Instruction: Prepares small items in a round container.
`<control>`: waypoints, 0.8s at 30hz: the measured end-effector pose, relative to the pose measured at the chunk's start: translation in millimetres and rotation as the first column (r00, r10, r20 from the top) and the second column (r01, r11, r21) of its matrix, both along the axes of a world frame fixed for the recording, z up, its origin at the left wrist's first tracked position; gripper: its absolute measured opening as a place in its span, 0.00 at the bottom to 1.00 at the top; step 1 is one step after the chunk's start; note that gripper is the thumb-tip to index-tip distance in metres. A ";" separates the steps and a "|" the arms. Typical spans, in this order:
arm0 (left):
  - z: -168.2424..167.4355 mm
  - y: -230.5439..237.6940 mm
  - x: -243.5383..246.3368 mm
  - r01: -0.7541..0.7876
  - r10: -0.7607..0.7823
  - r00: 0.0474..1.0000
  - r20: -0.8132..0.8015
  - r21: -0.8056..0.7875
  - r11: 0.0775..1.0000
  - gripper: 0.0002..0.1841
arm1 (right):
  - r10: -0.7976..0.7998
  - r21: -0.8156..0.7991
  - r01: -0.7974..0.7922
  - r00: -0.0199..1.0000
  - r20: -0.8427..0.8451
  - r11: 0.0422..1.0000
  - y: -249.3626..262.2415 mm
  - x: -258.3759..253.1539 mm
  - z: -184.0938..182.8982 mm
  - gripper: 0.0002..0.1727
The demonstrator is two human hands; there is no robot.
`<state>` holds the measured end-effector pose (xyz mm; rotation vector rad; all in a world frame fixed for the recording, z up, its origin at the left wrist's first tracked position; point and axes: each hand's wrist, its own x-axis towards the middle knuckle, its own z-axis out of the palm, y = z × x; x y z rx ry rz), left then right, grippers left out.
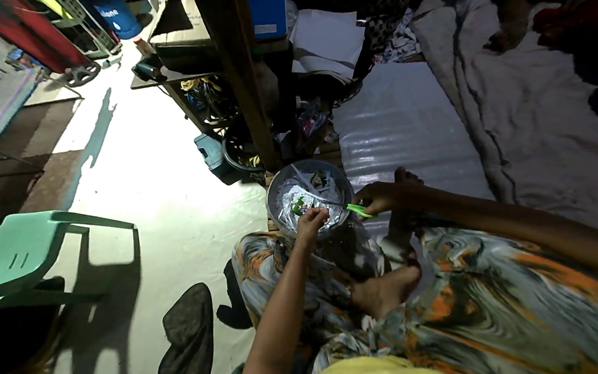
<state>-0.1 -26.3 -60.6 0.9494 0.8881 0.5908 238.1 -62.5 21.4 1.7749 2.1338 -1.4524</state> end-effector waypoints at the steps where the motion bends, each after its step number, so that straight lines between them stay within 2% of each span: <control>1: -0.1 0.1 0.0 0.000 0.000 1.000 0.001 0.001 1.000 0.06 | 0.000 -0.022 0.000 1.000 0.009 1.000 0.2 -1.1 0.6 0.19; 4: 0.5 0.4 -0.3 -0.001 0.001 1.000 0.000 -0.006 1.000 0.05 | 0.014 -0.050 -0.012 0.999 0.034 0.999 1.3 -3.9 2.7 0.19; 9: -2.4 0.7 -1.0 -0.009 0.009 1.000 0.016 0.001 1.000 0.05 | -0.008 0.047 0.006 0.999 0.045 0.999 2.1 0.0 -0.6 0.13; 13: -3.3 1.5 -0.6 -0.008 0.008 1.000 -0.001 0.007 1.000 0.06 | -0.024 -0.013 0.025 0.999 0.039 1.000 2.1 -1.9 1.6 0.16; 17: -2.5 1.8 -0.3 -0.014 0.014 1.000 -0.012 0.000 1.000 0.05 | 0.021 -0.021 -0.021 0.999 0.029 1.000 2.1 -1.0 -2.3 0.19; 24: -0.8 1.2 -0.8 -0.019 0.019 1.000 -0.015 0.008 1.000 0.06 | -0.026 0.040 0.025 0.999 0.026 0.999 0.9 -1.0 4.4 0.12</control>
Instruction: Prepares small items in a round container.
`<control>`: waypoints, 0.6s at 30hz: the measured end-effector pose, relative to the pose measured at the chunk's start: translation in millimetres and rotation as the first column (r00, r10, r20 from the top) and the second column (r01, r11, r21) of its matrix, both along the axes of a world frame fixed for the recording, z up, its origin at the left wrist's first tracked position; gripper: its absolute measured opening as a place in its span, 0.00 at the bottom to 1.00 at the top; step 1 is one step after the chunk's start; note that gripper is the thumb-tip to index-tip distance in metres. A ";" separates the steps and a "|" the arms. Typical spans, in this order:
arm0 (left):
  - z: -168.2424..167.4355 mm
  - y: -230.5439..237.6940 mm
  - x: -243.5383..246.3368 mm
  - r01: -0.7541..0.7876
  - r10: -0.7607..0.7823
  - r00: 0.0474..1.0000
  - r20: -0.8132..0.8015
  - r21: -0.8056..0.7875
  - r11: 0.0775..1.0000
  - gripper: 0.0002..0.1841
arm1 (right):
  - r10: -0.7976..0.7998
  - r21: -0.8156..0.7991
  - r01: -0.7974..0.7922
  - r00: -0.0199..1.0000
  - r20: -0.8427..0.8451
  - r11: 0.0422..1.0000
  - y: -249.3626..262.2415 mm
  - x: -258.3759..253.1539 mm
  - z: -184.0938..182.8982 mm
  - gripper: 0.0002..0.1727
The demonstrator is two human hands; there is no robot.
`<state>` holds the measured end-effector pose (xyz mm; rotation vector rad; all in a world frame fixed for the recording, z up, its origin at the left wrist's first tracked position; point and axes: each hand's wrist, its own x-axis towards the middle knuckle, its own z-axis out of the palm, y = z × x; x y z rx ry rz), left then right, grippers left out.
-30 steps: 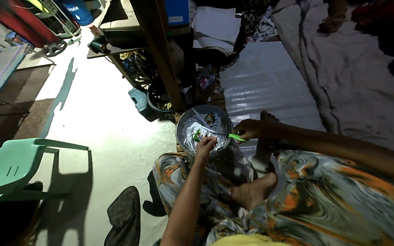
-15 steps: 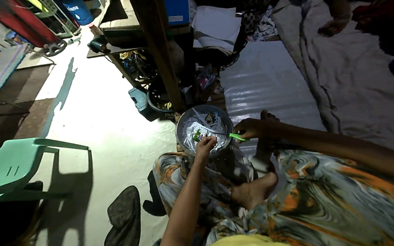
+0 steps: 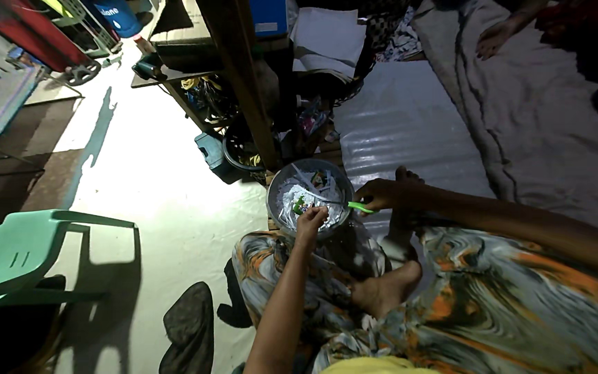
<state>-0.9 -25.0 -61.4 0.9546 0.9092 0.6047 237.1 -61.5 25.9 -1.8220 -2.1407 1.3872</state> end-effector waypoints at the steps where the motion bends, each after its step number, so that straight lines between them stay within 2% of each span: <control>1: -0.3 0.2 0.2 -0.004 0.004 1.000 0.004 -0.002 1.000 0.06 | 0.004 0.004 -0.004 1.000 -0.007 1.000 0.2 0.9 -1.3 0.13; 7: -1.4 0.8 0.6 -0.008 0.008 1.000 -0.007 -0.007 1.000 0.06 | 0.038 -0.058 -0.040 0.999 -0.022 0.998 -0.8 1.4 -6.6 0.19; 14: -2.0 1.4 0.8 -0.034 0.034 0.999 -0.020 0.014 0.999 0.07 | 0.031 0.000 -0.031 0.999 0.018 1.000 0.6 1.1 -0.2 0.13; 16: -4.6 2.0 0.0 -0.048 0.053 0.996 -0.071 0.078 0.996 0.08 | 0.017 0.006 -0.017 1.000 0.014 1.000 0.9 3.4 -2.1 0.14; 18: -8.3 -0.4 -2.8 -0.018 0.063 0.980 -0.188 0.233 0.972 0.10 | -0.002 -0.017 0.003 1.000 0.029 1.000 -3.5 5.8 -4.8 0.18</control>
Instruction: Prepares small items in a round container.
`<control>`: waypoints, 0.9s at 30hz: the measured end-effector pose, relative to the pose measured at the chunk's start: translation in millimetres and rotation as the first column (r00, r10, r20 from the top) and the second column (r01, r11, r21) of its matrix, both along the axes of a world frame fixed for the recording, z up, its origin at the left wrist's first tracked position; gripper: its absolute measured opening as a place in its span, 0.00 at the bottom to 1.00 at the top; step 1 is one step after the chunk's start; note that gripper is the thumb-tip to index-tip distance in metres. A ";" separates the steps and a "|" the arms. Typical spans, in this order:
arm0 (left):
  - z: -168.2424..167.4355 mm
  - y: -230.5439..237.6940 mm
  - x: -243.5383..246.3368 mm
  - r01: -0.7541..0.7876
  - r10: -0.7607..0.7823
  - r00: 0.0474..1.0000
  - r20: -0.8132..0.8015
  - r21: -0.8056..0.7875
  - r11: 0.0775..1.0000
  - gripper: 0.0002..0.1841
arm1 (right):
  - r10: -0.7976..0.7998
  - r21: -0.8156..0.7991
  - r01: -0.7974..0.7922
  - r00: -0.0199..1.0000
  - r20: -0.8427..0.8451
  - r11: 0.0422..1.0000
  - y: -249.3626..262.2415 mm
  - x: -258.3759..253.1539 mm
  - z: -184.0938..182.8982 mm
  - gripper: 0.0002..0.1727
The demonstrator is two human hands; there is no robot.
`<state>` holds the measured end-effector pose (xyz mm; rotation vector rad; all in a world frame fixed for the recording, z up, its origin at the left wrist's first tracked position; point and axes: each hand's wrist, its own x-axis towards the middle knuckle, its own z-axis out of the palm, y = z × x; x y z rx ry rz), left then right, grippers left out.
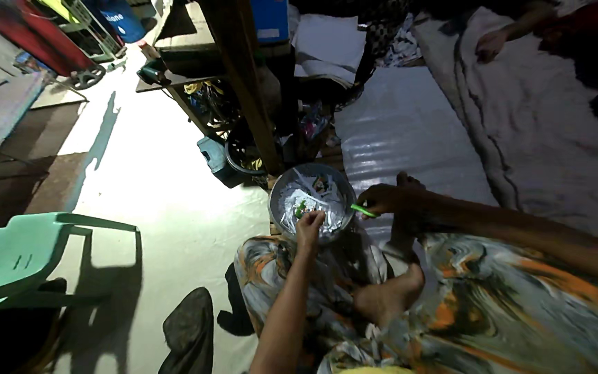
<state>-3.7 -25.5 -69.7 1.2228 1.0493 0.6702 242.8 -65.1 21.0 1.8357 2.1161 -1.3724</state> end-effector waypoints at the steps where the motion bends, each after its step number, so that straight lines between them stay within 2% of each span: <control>1: -0.6 -0.7 -0.6 0.014 -0.008 0.998 -0.070 0.087 0.996 0.12 | -0.009 -0.022 0.009 1.000 0.011 1.000 -2.9 1.3 -0.3 0.19; 4: 2.5 0.2 -3.6 0.165 -0.058 0.943 -0.328 0.307 0.937 0.23 | -0.046 -0.071 0.055 0.993 0.111 0.996 -12.1 -12.6 27.4 0.20; 5: 7.7 0.5 -4.0 0.237 -0.089 0.904 -0.419 0.316 0.919 0.26 | -0.057 -0.089 0.071 0.986 0.154 0.993 -13.3 -22.2 43.7 0.21; 6: 11.7 0.7 -3.2 0.311 -0.127 0.857 -0.499 0.305 0.900 0.26 | -0.052 -0.075 0.065 0.986 0.157 0.995 -12.8 -23.3 44.8 0.22; 9: 3.9 -1.3 0.1 0.516 -0.272 0.739 -0.616 0.258 0.817 0.19 | -0.019 -0.029 0.021 0.997 0.071 0.999 -1.6 0.2 5.2 0.21; 11: -2.6 -3.7 1.6 0.608 -0.335 0.671 -0.661 0.233 0.759 0.18 | -0.045 -0.024 0.047 0.998 0.054 0.999 5.0 8.4 -6.7 0.19; 14: -2.4 -7.1 2.1 0.652 -0.356 0.608 -0.710 0.191 0.734 0.21 | -0.072 0.028 0.072 0.997 0.002 0.997 10.4 14.5 -9.4 0.19; 16: -2.1 -10.2 2.3 0.675 -0.371 0.566 -0.736 0.155 0.722 0.24 | -0.107 0.067 0.108 0.994 -0.012 0.992 8.4 15.1 2.3 0.19; 20: 4.7 -20.4 -6.8 0.733 -0.393 0.472 -0.789 0.103 0.672 0.21 | -0.115 0.110 0.103 0.987 0.112 0.989 7.5 2.1 33.9 0.20; 24: -3.4 -26.1 -6.9 0.734 -0.344 0.478 -0.808 0.153 0.661 0.19 | 0.031 0.049 -0.048 0.956 0.292 0.998 2.7 -33.7 80.1 0.19; 27: -4.1 -26.9 -9.1 0.720 -0.342 0.487 -0.804 0.147 0.679 0.18 | 0.050 0.108 -0.083 0.960 0.276 0.991 7.9 -50.4 87.5 0.18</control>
